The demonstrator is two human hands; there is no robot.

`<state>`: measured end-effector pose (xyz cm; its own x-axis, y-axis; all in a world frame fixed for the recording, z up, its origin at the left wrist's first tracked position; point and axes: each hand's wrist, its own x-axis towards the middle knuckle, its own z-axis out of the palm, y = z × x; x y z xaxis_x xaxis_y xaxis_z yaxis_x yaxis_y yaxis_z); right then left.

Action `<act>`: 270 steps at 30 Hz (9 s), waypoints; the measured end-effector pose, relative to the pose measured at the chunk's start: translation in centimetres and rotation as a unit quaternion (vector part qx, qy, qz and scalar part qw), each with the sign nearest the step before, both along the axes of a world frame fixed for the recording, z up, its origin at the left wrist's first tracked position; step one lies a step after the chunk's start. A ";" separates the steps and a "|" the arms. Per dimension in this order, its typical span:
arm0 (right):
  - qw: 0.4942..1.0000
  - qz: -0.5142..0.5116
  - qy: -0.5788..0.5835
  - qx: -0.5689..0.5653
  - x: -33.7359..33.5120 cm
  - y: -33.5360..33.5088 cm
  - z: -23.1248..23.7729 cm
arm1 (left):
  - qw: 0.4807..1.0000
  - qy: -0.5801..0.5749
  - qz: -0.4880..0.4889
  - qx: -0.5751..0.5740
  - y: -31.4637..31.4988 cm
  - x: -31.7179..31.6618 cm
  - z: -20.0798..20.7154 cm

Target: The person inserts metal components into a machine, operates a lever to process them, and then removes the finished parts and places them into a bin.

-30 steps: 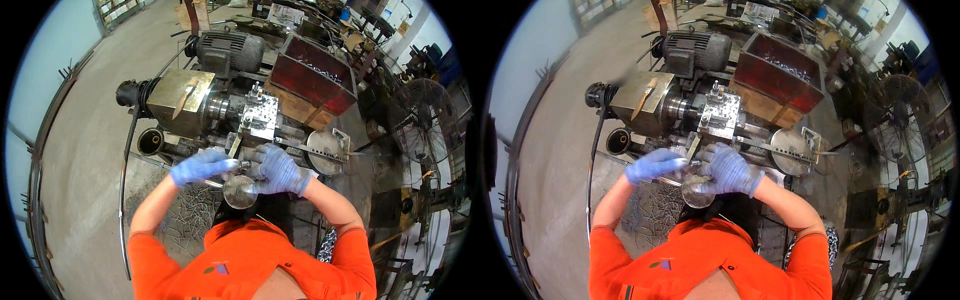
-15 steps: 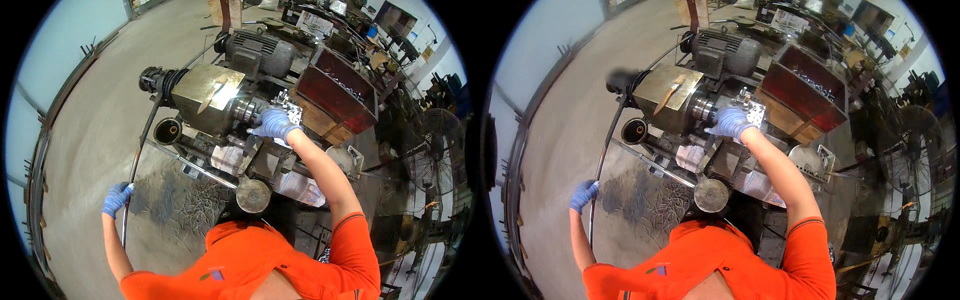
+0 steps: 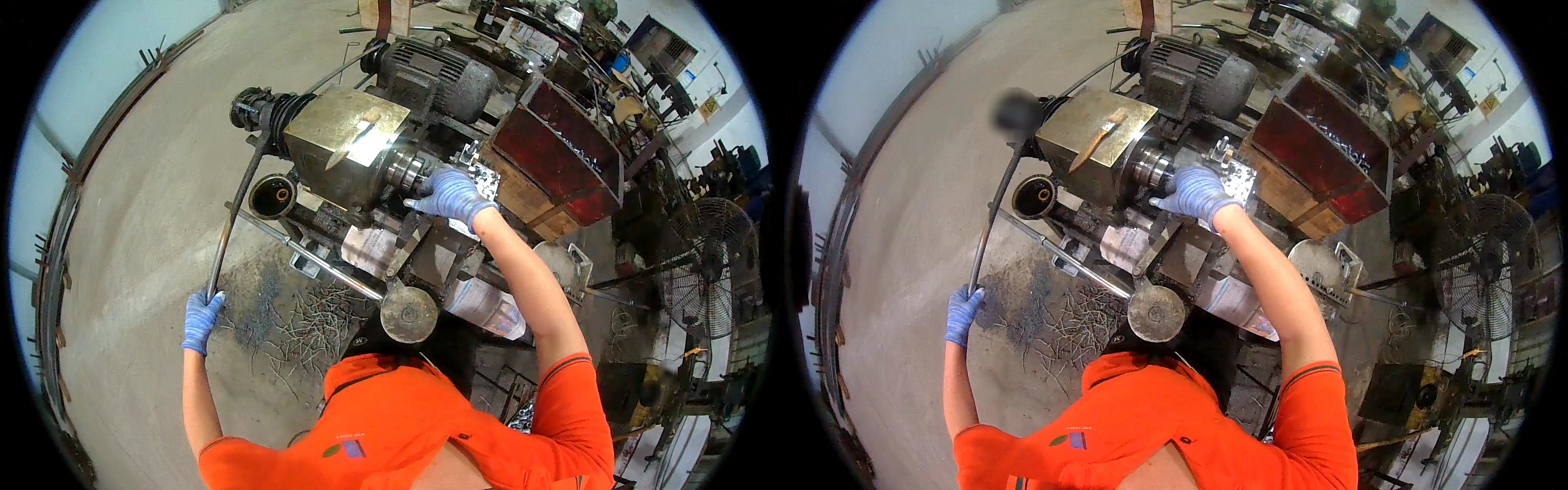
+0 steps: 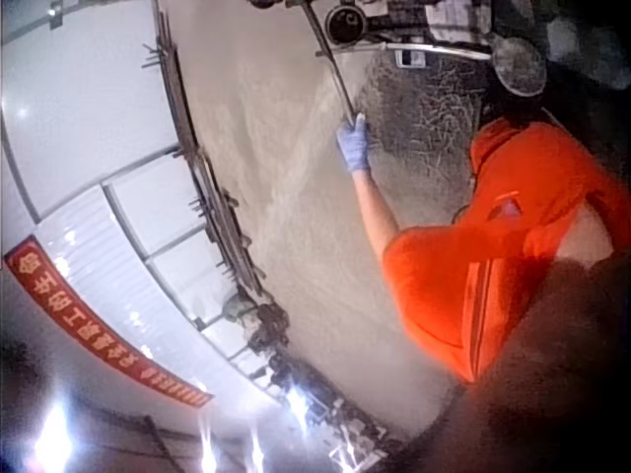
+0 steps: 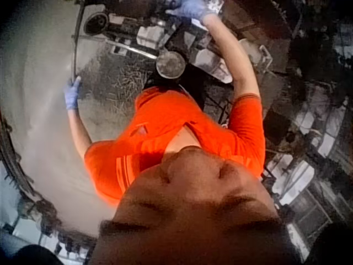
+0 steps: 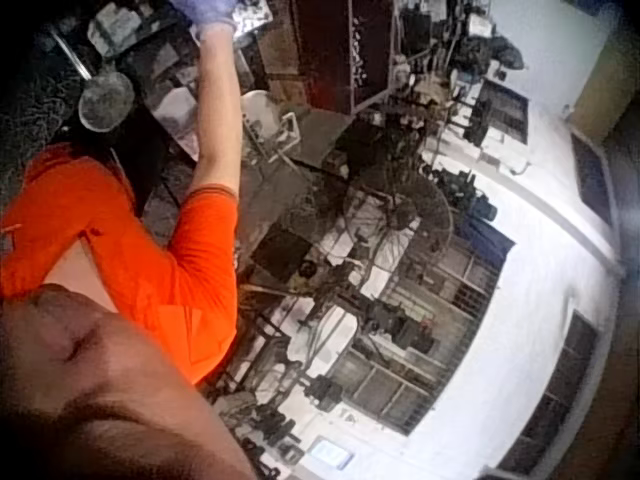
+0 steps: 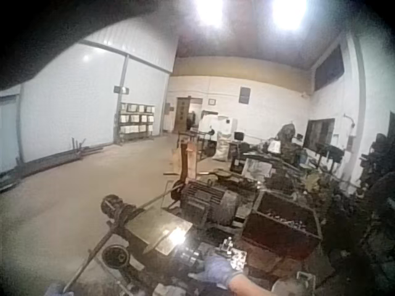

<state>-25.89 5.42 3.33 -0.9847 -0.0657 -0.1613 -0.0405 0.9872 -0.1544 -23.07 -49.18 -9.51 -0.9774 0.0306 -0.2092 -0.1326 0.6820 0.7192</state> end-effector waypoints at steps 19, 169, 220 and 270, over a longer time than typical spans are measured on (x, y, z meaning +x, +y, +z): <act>0.999 0.013 -0.034 0.038 -2.0 -3.1 2.3 | 0.935 0.113 0.020 -0.335 1.8 -0.3 1.8; 0.697 -0.714 0.037 -0.046 69.7 19.0 -16.7 | 0.838 0.087 0.354 0.406 21.4 -11.0 -5.1; 0.655 -0.750 -0.033 0.083 74.9 14.0 -17.8 | 0.826 0.096 0.344 0.435 21.5 -11.2 -6.1; 0.603 -0.785 -0.049 0.133 76.4 13.0 -20.2 | 0.820 0.063 0.337 0.459 21.4 -11.2 -6.1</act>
<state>50.52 18.40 -16.90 0.2149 0.9763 -0.0239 0.9729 -0.2119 0.0922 -34.26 -27.80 -15.65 -0.8490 -0.4369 -0.2972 -0.1432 -0.3513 0.9253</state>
